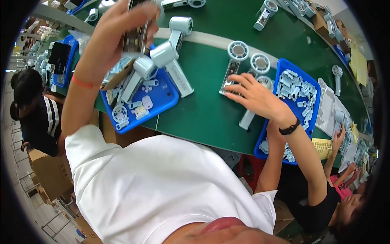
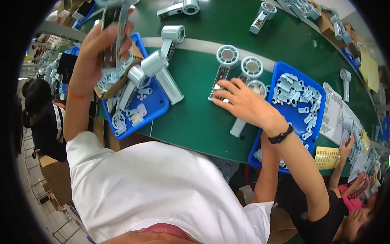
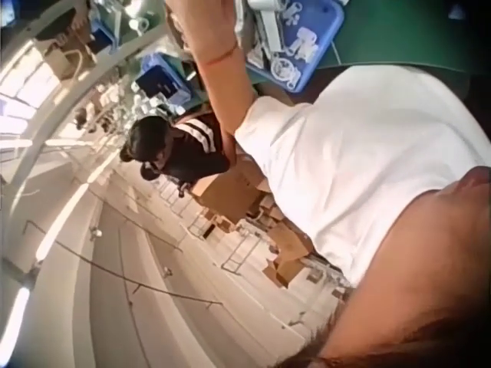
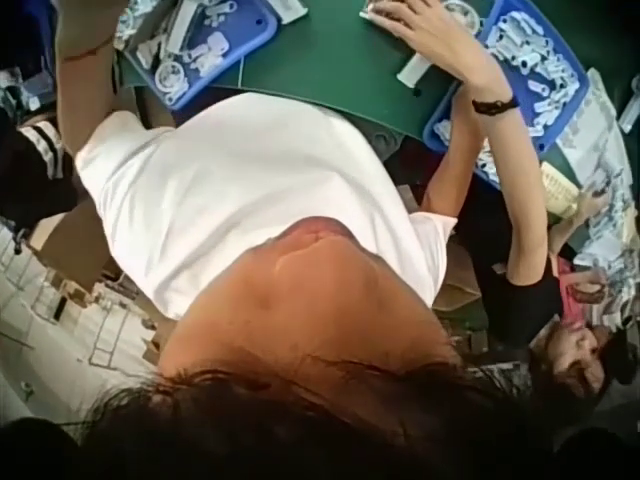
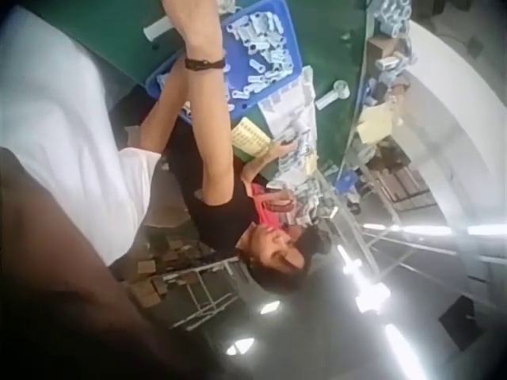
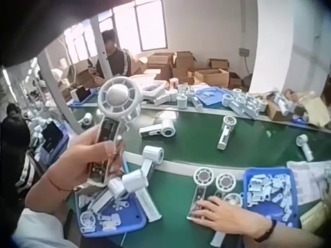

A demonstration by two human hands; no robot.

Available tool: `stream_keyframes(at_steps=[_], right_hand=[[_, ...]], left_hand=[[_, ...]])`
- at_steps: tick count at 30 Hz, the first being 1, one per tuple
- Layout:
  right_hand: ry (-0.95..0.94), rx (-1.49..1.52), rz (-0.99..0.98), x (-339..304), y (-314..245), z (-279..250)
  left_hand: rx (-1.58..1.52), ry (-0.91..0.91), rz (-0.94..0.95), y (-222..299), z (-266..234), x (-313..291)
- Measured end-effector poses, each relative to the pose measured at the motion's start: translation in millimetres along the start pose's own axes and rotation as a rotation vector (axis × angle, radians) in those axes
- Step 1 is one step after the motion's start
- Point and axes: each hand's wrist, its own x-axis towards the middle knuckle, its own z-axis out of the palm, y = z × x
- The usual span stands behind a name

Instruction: Assembling components of handheld electric fans on a production line.

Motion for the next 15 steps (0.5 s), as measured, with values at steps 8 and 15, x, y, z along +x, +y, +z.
stream_keyframes(at_steps=[8,15], right_hand=[[0.187,-0.095,0.472,-27,-106,27],[0.951,0.949,0.862,-9,-186,60]], left_hand=[[-0.682,-0.047,-0.211,-98,99,-121],[-0.597,-0.158,-0.304,-154,123,-132]])
